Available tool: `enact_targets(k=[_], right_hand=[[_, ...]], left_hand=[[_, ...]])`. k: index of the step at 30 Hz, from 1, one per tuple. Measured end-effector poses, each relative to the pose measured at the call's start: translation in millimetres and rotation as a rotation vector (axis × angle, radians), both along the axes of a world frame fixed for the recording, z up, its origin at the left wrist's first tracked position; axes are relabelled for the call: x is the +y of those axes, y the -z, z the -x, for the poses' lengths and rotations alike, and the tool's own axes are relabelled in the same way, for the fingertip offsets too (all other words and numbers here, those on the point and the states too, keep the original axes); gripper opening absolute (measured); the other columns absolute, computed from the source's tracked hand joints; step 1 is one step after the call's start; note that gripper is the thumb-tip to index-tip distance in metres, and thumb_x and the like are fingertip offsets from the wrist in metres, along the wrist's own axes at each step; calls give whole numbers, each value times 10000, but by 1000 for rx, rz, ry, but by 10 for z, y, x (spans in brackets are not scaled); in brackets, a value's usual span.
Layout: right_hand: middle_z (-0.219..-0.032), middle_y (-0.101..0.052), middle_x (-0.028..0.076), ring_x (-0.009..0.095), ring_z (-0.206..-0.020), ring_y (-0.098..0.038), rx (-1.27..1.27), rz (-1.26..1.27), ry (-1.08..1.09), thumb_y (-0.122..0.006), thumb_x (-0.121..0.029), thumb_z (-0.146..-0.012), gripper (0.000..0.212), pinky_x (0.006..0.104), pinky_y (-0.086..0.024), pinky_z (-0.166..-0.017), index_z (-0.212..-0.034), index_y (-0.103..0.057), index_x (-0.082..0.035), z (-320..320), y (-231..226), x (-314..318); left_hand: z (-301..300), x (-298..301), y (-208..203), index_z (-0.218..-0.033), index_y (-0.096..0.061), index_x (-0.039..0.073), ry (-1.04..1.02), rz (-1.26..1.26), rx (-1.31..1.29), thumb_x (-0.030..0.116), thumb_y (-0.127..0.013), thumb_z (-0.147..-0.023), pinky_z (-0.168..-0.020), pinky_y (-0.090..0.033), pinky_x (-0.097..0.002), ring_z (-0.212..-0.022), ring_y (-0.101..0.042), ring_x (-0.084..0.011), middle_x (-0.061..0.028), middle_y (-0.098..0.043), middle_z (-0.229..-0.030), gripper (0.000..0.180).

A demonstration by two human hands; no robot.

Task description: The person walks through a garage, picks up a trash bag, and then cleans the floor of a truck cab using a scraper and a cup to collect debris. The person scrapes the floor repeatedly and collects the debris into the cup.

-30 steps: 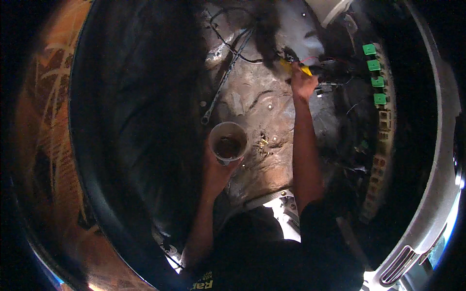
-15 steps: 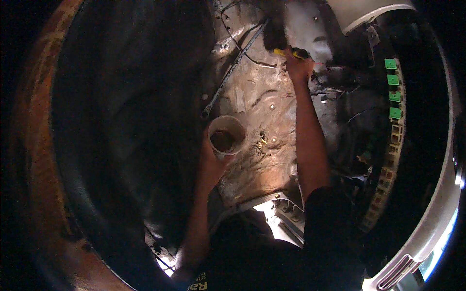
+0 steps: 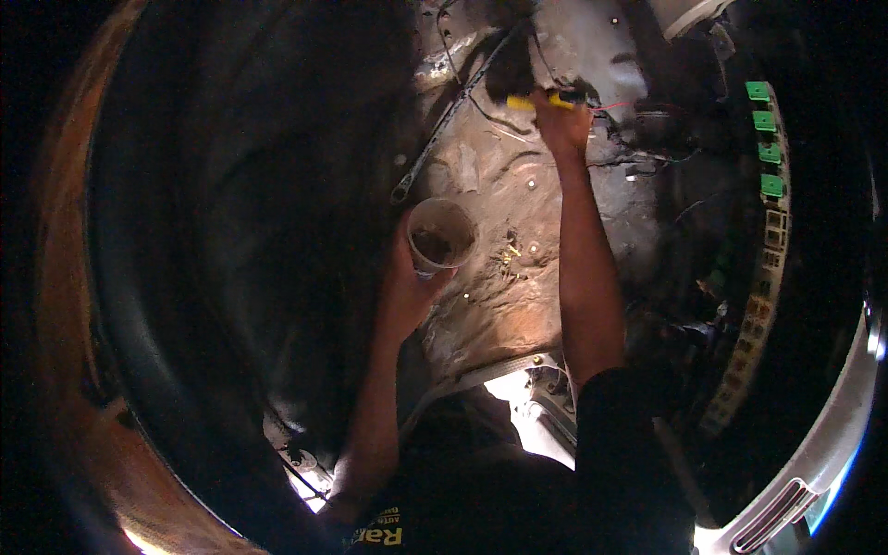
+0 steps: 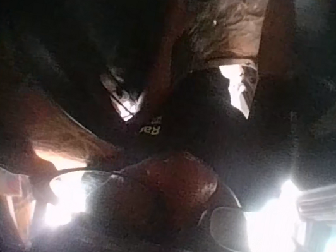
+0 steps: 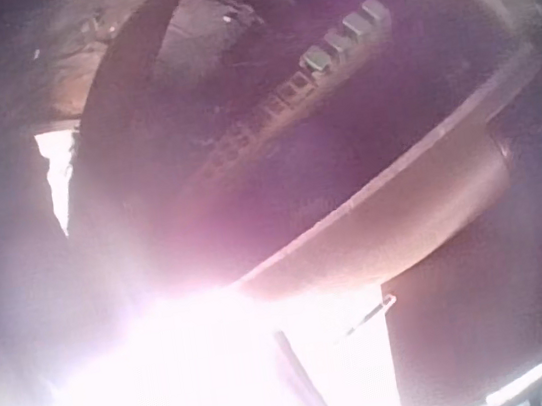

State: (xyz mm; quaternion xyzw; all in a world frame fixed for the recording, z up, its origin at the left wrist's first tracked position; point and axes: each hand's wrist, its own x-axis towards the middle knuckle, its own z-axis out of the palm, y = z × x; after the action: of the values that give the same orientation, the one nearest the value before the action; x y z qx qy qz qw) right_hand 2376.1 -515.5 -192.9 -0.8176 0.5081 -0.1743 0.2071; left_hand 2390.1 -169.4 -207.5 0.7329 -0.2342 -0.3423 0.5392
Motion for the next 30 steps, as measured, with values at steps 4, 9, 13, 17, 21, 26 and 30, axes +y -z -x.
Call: enact_targets(k=[4,9,13,17,21,26,30], right_hand=[[-920,-790,144,324,-824,-750,97,76,-92,-745,-449,-894,462,455,-564,-793,-939,-757,11,420,53,578],[-836,-777,153,300,-709,-730,-214,128,-160,-764,-370,-913,368,420,-554,-713,-885,-760,-3,283,-117,733],[-767,-724,128,251,-704,-687,-411,-119,-203,-779,-191,-918,212,387,-534,-704,-861,-724,5,-75,170,1016],[-873,-730,132,205,-763,-695,-534,-7,-527,-771,-100,-915,94,368,-538,-692,-890,-716,-28,365,180,1448],[-793,-736,100,157,-717,-683,-258,-180,-313,-787,-145,-916,184,338,-526,-670,-825,-710,-4,427,-37,1229],[-812,-692,95,170,-721,-638,-641,-77,-419,-785,-57,-904,126,319,-503,-678,-881,-677,4,106,222,1212],[-798,-645,92,162,-695,-609,-452,-71,-499,-762,19,-910,97,312,-501,-669,-904,-665,14,668,183,1518]], left_hand=[[-20,29,-8,-1610,-291,35,-31,-28,-45,134,-904,-796,-1185,-423,-465,-1428,-509,-355,-227,-503,-1528,1023],[10,41,22,-1599,-299,38,-114,-29,-126,97,-902,-770,-1186,-421,-471,-1407,-517,-378,-225,-499,-1513,1027],[36,48,78,-1585,-296,26,-134,-64,-175,47,-872,-770,-1192,-411,-458,-1409,-506,-387,-229,-488,-1499,998],[52,-6,111,-1588,-280,27,-233,20,76,37,-862,-788,-1200,-398,-441,-1425,-494,-353,-226,-476,-1507,989],[55,-25,88,-1591,-278,33,-399,90,47,41,-877,-784,-1211,-385,-439,-1428,-490,-321,-202,-477,-1516,1006],[-79,-9,118,-1594,-287,40,-513,111,15,38,-886,-771,-1217,-375,-434,-1413,-499,-298,-172,-486,-1514,1018],[-85,11,141,-1595,-295,36,-483,133,-10,59,-885,-789,-1215,-368,-423,-1412,-490,-283,-168,-496,-1503,999]])
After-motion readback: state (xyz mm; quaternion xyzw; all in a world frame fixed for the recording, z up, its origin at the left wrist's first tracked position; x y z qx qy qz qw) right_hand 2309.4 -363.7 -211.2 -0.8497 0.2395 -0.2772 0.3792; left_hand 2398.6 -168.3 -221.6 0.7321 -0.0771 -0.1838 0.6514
